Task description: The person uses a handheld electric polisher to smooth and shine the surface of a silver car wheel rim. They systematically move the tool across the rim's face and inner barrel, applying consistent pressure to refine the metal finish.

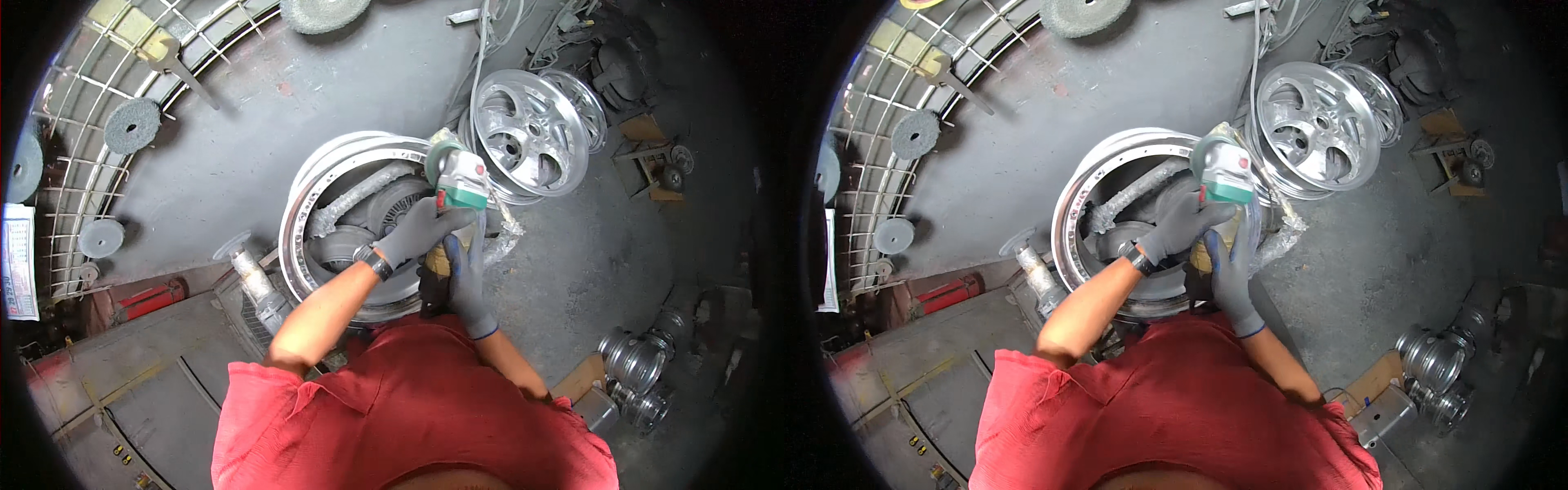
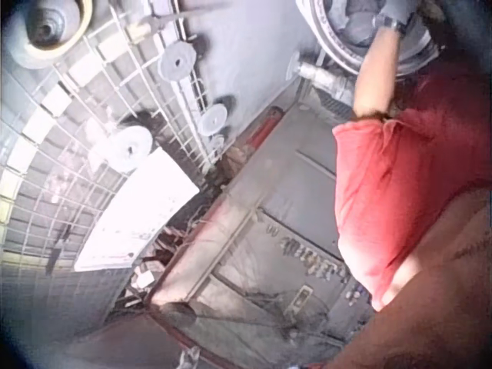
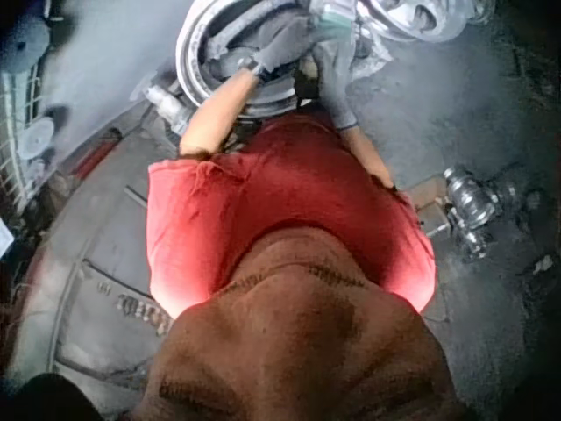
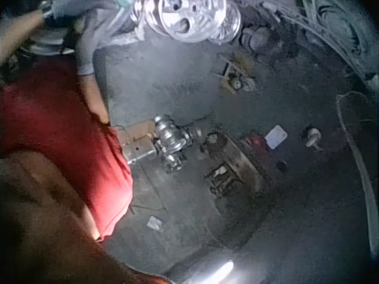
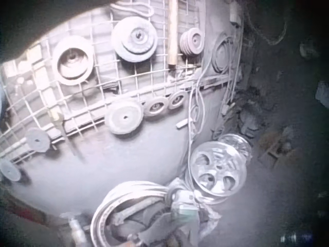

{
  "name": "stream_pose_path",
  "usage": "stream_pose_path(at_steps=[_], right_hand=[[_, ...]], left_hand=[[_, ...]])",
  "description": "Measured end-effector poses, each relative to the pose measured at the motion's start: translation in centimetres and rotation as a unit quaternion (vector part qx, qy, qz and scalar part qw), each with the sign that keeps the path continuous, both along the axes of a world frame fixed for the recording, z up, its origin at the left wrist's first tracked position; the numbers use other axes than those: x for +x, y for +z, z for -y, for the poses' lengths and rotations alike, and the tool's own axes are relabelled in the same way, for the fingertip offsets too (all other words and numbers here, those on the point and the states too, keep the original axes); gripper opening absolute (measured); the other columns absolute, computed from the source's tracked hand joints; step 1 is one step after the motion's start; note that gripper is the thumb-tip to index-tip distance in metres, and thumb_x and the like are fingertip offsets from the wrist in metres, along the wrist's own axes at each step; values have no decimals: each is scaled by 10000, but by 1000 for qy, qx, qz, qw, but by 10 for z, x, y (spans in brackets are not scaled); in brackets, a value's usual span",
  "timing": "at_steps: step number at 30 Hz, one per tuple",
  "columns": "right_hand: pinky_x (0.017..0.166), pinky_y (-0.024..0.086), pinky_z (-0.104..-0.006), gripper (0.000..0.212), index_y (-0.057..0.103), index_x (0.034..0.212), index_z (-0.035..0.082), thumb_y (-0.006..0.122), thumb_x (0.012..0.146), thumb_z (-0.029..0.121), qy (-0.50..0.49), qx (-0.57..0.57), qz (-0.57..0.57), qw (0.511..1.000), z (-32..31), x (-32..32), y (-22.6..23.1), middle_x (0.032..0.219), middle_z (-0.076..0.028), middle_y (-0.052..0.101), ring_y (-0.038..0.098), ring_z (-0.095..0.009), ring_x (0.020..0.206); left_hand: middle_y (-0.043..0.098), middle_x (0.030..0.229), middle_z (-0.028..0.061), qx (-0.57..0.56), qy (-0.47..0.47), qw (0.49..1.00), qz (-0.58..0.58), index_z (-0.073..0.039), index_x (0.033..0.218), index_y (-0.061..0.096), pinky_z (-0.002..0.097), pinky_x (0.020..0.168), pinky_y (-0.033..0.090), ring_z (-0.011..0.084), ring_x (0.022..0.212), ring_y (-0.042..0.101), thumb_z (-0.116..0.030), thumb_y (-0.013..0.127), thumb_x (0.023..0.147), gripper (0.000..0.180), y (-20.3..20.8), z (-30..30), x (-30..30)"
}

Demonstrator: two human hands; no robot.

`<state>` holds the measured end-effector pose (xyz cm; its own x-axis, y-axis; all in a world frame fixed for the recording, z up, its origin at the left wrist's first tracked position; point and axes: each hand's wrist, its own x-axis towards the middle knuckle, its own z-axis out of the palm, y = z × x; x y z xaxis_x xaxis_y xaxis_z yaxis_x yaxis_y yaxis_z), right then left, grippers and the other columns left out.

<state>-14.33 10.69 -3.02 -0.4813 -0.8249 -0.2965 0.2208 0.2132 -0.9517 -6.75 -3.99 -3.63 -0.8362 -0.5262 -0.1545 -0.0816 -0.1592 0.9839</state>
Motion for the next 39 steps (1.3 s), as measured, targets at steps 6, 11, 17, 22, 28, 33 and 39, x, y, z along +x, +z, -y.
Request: stream_pose_path(at_steps=[6, 11, 17, 22, 28, 33, 39], right_hand=[[1183, 403, -426, 805, 293, 1634, -23, 709, 980, 194, 8, -35, 63, 997, 15, 17, 3, 1582, -243, 460, 543, -393, 1380], [1201, 401, -420, 890, 252, 1658, -15, 726, 931, 179, 252, -163, -198, 933, 57, 23, 12, 1604, -267, 454, 500, -376, 1460], [1208, 390, -426, 898, 255, 1662, -6, 712, 909, 167, 320, -186, -175, 912, 65, 15, 16, 1587, -292, 471, 484, -377, 1481], [1190, 395, -446, 862, 286, 1652, 9, 733, 941, 204, 147, -98, -278, 944, 42, -2, -4, 1556, -286, 493, 511, -385, 1444], [1180, 371, -460, 708, 378, 1581, -18, 706, 999, 217, -84, -52, -48, 994, 11, 9, -23, 1502, -246, 486, 467, -370, 1410], [1109, 469, -419, 749, 329, 1606, -25, 707, 994, 184, -30, -45, -79, 995, 13, 24, -10, 1462, -221, 553, 602, -340, 1291], [1157, 436, -407, 900, 230, 1667, 9, 727, 932, 156, 258, -185, -159, 935, 65, 21, 10, 1544, -263, 515, 538, -317, 1434]], left_hand=[[772, 1061, 104, -98, 40, 994, 18, -1, 1242, 714, 343, 884, 547, 139, 965, 677, -340, 722, 994, 420, 10, 9, 32], [715, 1255, 116, 21, 288, 946, -151, 43, 1361, 617, 358, 965, 547, 204, 1083, 686, -314, 722, 986, 528, -23, -22, 101], [657, 1340, 130, 60, 365, 908, -197, 23, 1452, 540, 395, 1073, 505, 231, 1223, 647, -551, 762, 928, 808, -57, -38, 102], [737, 1188, 93, -84, 178, 979, -56, 28, 1306, 666, 357, 979, 520, 150, 1081, 654, -345, 731, 979, 501, -23, 3, 56], [767, 1059, 84, -92, -47, 995, 15, -19, 1217, 728, 352, 872, 529, 119, 936, 653, -314, 705, 1019, 356, -5, 9, -6], [766, 1091, 109, -147, 18, 989, 6, -31, 1258, 715, 367, 924, 535, 190, 1009, 696, -309, 689, 1022, 366, -12, 7, 25], [641, 1402, 161, 1, 322, 933, -160, 35, 1449, 560, 395, 1120, 470, 267, 1290, 621, -408, 716, 980, 665, -57, -16, 105]])
